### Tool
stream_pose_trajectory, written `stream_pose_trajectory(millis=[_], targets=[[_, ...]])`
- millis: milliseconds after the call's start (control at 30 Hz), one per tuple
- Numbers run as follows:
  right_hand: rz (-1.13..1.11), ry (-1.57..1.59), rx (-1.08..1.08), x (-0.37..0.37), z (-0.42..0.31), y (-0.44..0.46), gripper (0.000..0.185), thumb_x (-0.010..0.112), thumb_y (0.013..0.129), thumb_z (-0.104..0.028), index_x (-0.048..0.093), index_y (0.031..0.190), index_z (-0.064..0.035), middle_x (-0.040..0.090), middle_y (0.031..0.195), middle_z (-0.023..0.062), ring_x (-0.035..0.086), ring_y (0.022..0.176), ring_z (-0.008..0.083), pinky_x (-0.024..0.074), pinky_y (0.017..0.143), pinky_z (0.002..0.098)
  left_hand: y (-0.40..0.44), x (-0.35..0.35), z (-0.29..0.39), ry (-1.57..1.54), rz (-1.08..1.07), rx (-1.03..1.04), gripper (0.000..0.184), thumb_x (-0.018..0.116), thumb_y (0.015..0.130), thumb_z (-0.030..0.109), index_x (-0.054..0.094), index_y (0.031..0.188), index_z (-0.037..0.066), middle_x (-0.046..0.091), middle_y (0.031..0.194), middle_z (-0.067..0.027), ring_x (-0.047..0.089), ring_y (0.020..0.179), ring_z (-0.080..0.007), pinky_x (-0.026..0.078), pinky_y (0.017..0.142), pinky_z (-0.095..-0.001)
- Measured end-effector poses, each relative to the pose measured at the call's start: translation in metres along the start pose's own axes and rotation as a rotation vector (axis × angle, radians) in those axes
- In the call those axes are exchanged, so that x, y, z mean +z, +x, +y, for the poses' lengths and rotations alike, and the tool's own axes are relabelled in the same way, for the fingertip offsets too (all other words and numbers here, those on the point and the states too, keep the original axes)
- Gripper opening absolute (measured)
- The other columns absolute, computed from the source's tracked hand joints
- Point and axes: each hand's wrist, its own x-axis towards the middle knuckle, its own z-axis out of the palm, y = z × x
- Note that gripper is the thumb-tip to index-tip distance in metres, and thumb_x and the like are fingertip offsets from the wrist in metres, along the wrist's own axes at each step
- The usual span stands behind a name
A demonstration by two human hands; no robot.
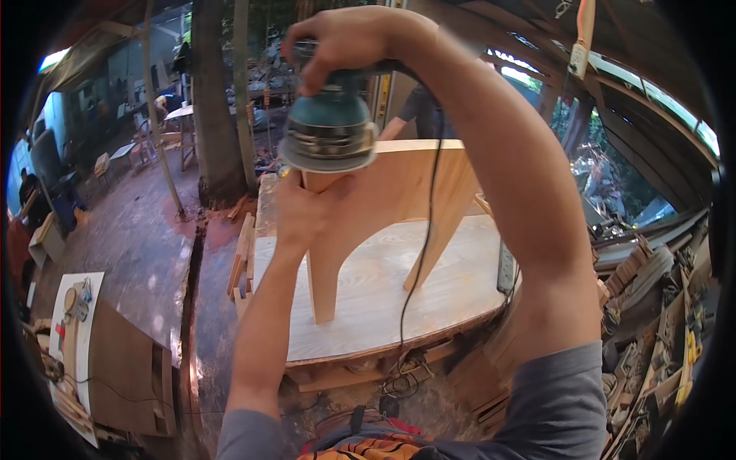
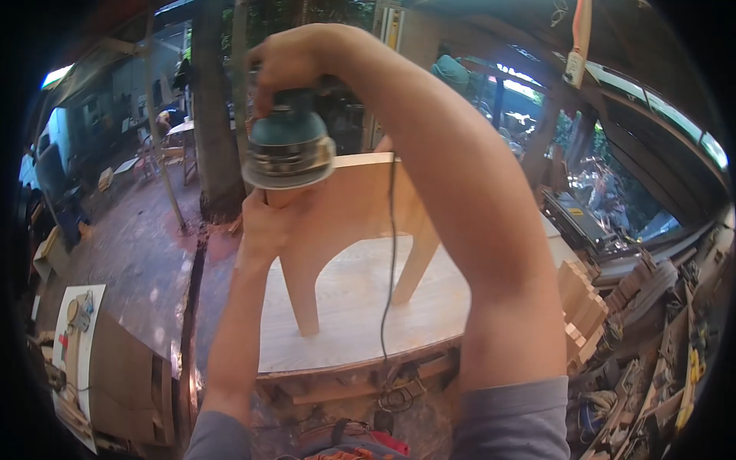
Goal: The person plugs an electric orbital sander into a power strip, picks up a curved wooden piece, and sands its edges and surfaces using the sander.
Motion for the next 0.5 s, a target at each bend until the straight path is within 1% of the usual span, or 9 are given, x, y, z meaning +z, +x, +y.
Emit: stream_pose_trajectory(millis=[100,200,233,267,300,333,400,467,500], targets=[[-0.073,0.066,0.022,0.002,-0.003,0.014,0.091,0.088,0.071,-0.043,0.060,0.148,-0.0050,0.071,0.133,0.0222,0.072,0.116,0.0361,0.0594,0.098,0.0447,-0.005,0.003,0.005,0.037,0.069,0.034,0.057,0.097,0.081,0.034,0.073,0.119,0.000,0.078,0.110,-0.0081,0.073,0.098,-0.0157,0.058,0.085,-0.0319],[-0.051,0.102,0.073,0.009,0.015,0.012,0.092,0.089,0.071,-0.044,0.059,0.149,-0.0067,0.071,0.134,0.0220,0.072,0.116,0.0381,0.0605,0.095,0.0472,-0.006,0.003,0.012,0.037,0.040,-0.026,0.055,0.096,0.082,0.030,0.072,0.121,-0.001,0.079,0.111,-0.0091,0.073,0.098,-0.0146,0.059,0.084,-0.0309],[-0.007,0.040,0.096,0.013,0.030,0.007,0.092,0.089,0.071,-0.045,0.059,0.150,-0.0082,0.071,0.133,0.0213,0.072,0.115,0.0379,0.0603,0.094,0.0472,-0.007,0.003,0.014,0.033,0.034,-0.029,0.055,0.096,0.082,0.030,0.072,0.121,-0.001,0.079,0.111,-0.0091,0.073,0.098,-0.0146,0.059,0.084,-0.0309],[0.037,-0.023,0.118,0.013,0.041,-0.001,0.092,0.089,0.071,-0.045,0.059,0.150,-0.0097,0.072,0.131,0.0206,0.072,0.115,0.0376,0.0601,0.094,0.0473,-0.008,0.004,0.014,0.032,0.048,-0.036,0.053,0.095,0.084,0.023,0.071,0.123,-0.004,0.079,0.111,-0.0098,0.073,0.098,-0.0151,0.060,0.085,-0.0316],[0.004,-0.035,0.137,0.011,0.054,-0.011,0.086,0.089,0.070,-0.045,0.063,0.146,-0.0138,0.073,0.129,0.0195,0.072,0.114,0.0377,0.0588,0.095,0.0480,-0.008,0.006,0.013,0.030,0.062,-0.042,0.051,0.093,0.085,0.016,0.069,0.124,-0.006,0.078,0.111,-0.0106,0.074,0.098,-0.0155,0.061,0.086,-0.0322],[0.003,-0.035,0.144,0.009,0.066,-0.026,0.086,0.089,0.070,-0.045,0.063,0.146,-0.0138,0.073,0.129,0.0195,0.072,0.114,0.0377,0.0588,0.095,0.0480,-0.007,0.006,0.010,0.026,0.056,-0.044,0.051,0.093,0.085,0.016,0.069,0.124,-0.006,0.078,0.111,-0.0106,0.074,0.098,-0.0155,0.061,0.086,-0.0322],[0.056,-0.111,0.219,0.008,0.091,-0.057,0.071,0.090,0.069,-0.046,0.070,0.130,-0.0158,0.077,0.111,0.0165,0.074,0.099,0.0305,0.0571,0.086,0.0442,-0.005,0.004,0.003,0.020,0.052,-0.005,0.049,0.093,0.086,0.014,0.069,0.124,-0.006,0.078,0.111,-0.0114,0.074,0.098,-0.0163,0.062,0.086,-0.0325],[0.063,-0.146,0.268,0.011,0.125,-0.079,0.070,0.090,0.068,-0.046,0.071,0.129,-0.0159,0.077,0.110,0.0163,0.074,0.099,0.0307,0.0573,0.086,0.0438,-0.001,0.005,-0.002,0.006,0.041,-0.018,0.048,0.092,0.087,0.013,0.069,0.125,-0.006,0.078,0.111,-0.0117,0.074,0.098,-0.0171,0.062,0.087,-0.0326],[0.066,-0.180,0.306,0.011,0.142,-0.089,0.070,0.090,0.067,-0.045,0.071,0.128,-0.0160,0.077,0.110,0.0160,0.074,0.099,0.0309,0.0575,0.086,0.0434,0.000,0.006,-0.004,-0.012,0.051,0.028,0.051,0.093,0.086,0.016,0.069,0.124,-0.006,0.078,0.111,-0.0121,0.074,0.098,-0.0168,0.062,0.087,-0.0322]])
